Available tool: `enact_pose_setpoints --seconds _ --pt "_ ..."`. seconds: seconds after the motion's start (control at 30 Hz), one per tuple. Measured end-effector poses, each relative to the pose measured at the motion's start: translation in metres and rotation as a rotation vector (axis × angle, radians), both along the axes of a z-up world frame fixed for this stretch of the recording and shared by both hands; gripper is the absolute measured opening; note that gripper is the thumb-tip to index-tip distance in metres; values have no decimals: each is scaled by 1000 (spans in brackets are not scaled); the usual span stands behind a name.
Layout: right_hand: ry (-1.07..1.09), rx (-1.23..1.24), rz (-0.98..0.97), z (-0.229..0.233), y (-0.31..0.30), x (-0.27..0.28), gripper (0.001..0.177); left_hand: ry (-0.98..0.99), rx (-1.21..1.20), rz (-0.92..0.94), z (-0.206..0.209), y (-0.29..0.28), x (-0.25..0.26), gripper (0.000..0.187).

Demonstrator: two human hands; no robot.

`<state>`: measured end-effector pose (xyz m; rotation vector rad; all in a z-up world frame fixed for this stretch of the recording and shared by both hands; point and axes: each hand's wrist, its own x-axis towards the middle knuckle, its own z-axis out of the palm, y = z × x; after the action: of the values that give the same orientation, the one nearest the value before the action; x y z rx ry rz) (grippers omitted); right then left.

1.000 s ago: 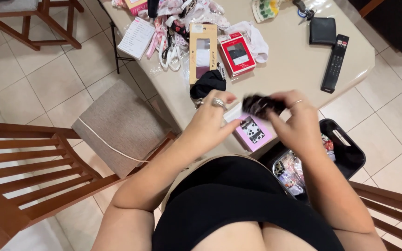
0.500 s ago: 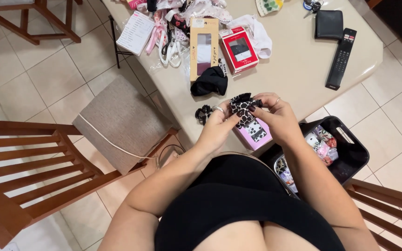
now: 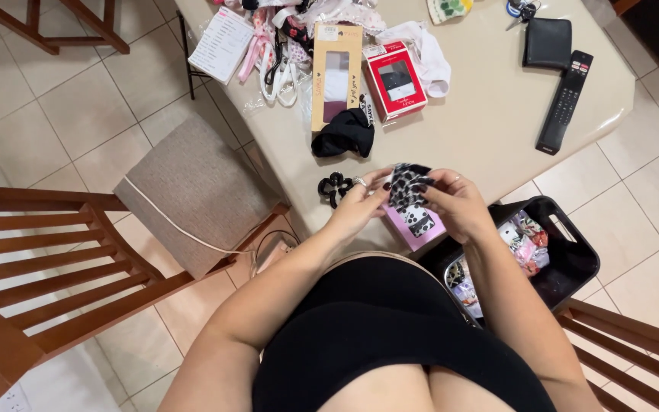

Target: The person sits at a table and organizes small items, including hair accessories and socks, by placing them into boxes and a black tray. The person handles each item individually, folds or arranges them, and places them into packaging or the tray.

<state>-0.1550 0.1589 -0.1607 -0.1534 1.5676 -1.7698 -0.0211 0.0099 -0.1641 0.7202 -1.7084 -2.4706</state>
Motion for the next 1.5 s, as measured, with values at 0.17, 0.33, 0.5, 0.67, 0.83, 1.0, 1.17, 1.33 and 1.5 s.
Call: enact_pose_setpoints --seconds 0.17,0.33,0.5,0.67,0.83,1.0,1.17,1.33,1.5 --pt "56 80 -149 7 11 -20 18 -296 -572 -323 -57 10 -8 47" --pt "229 136 -185 -18 40 -44 18 -306 -696 -418 -140 23 -41 49" --pt "490 137 112 16 41 -35 21 -87 -763 -390 -111 14 -49 28" --pt "493 49 274 28 46 -28 23 414 -1383 -340 -58 17 -41 12" --pt "552 11 406 16 44 -21 21 719 -1673 -307 -49 9 -30 14" --pt "1079 6 495 -2 37 -10 26 801 -1809 -237 -26 -3 -11 15" --pt "1293 24 494 -55 34 6 25 772 -1883 -162 -19 -4 7 24" --pt "1590 6 522 -61 21 12 31 816 -1872 47 -8 -4 13 14" --pt "1607 8 669 -61 17 8 21 895 -1793 241 -32 -5 11 8"
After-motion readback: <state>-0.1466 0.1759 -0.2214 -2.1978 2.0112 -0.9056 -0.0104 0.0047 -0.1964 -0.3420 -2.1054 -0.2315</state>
